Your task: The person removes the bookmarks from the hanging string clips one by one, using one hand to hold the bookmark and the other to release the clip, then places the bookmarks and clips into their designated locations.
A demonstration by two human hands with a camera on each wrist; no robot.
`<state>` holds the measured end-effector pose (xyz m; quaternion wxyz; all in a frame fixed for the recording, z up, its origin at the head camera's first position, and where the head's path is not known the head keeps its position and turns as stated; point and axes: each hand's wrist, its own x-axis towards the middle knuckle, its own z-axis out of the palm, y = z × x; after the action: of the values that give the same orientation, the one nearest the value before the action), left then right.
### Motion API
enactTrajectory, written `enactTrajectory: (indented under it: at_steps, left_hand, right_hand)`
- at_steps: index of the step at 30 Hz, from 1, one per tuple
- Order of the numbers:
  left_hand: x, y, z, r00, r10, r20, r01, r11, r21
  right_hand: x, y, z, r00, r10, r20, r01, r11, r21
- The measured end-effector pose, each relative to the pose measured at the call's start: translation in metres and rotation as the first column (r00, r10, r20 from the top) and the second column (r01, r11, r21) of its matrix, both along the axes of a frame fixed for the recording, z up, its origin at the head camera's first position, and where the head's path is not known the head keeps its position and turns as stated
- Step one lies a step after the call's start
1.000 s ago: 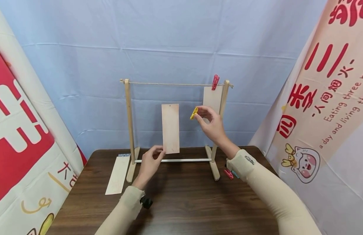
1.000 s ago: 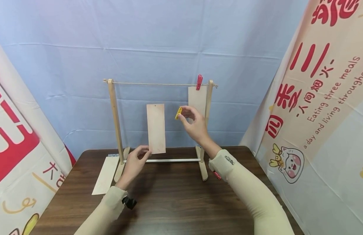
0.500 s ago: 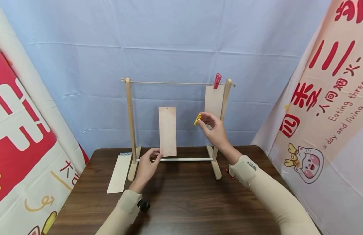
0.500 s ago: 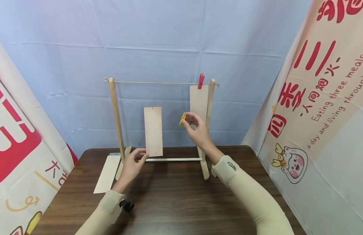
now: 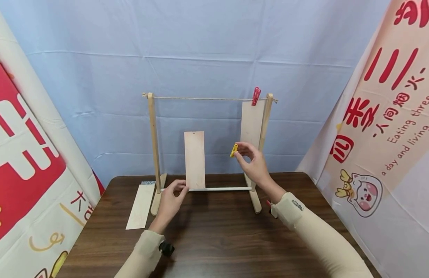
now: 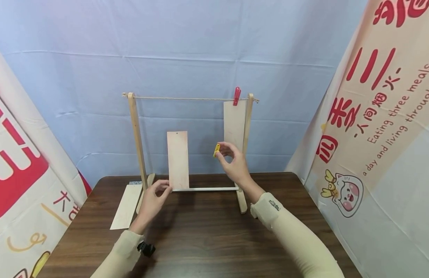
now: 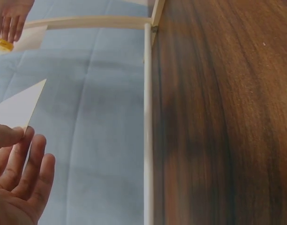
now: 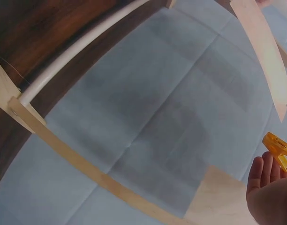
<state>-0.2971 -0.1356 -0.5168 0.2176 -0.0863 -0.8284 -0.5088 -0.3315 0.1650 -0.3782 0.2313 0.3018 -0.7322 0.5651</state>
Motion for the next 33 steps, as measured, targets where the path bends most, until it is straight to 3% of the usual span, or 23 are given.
enactTrajectory:
  at_steps: [4,10,17,23,33]
  left_hand:
    - [0.001,-0.002,-0.003,1.000,-0.002,-0.025,0.002,1.000,0.002]
    - [0.007,-0.006,-0.003,1.000,-0.004,0.015,0.004,1.000,-0.001]
    - [0.010,-0.009,-0.005,1.000,-0.009,0.005,0.009,1.000,-0.002]
    - [0.013,-0.011,-0.008,1.000,-0.008,-0.001,0.008,1.000,-0.006]
    - [0.018,-0.018,-0.013,0.999,0.010,0.037,-0.009,1.000,-0.026]
  right_hand:
    - [0.002,0.002,-0.007,1.000,-0.005,0.009,0.005,1.000,0.003]
    - [0.004,0.006,-0.018,1.000,-0.012,0.027,0.012,1.000,0.001]
    - [-0.012,0.015,-0.045,0.998,-0.033,0.058,0.034,0.999,-0.017]
    - [0.009,0.012,-0.037,0.998,-0.031,0.061,0.032,0.999,-0.010]
    - [-0.011,0.024,-0.074,0.999,-0.031,0.042,0.033,0.999,-0.029]
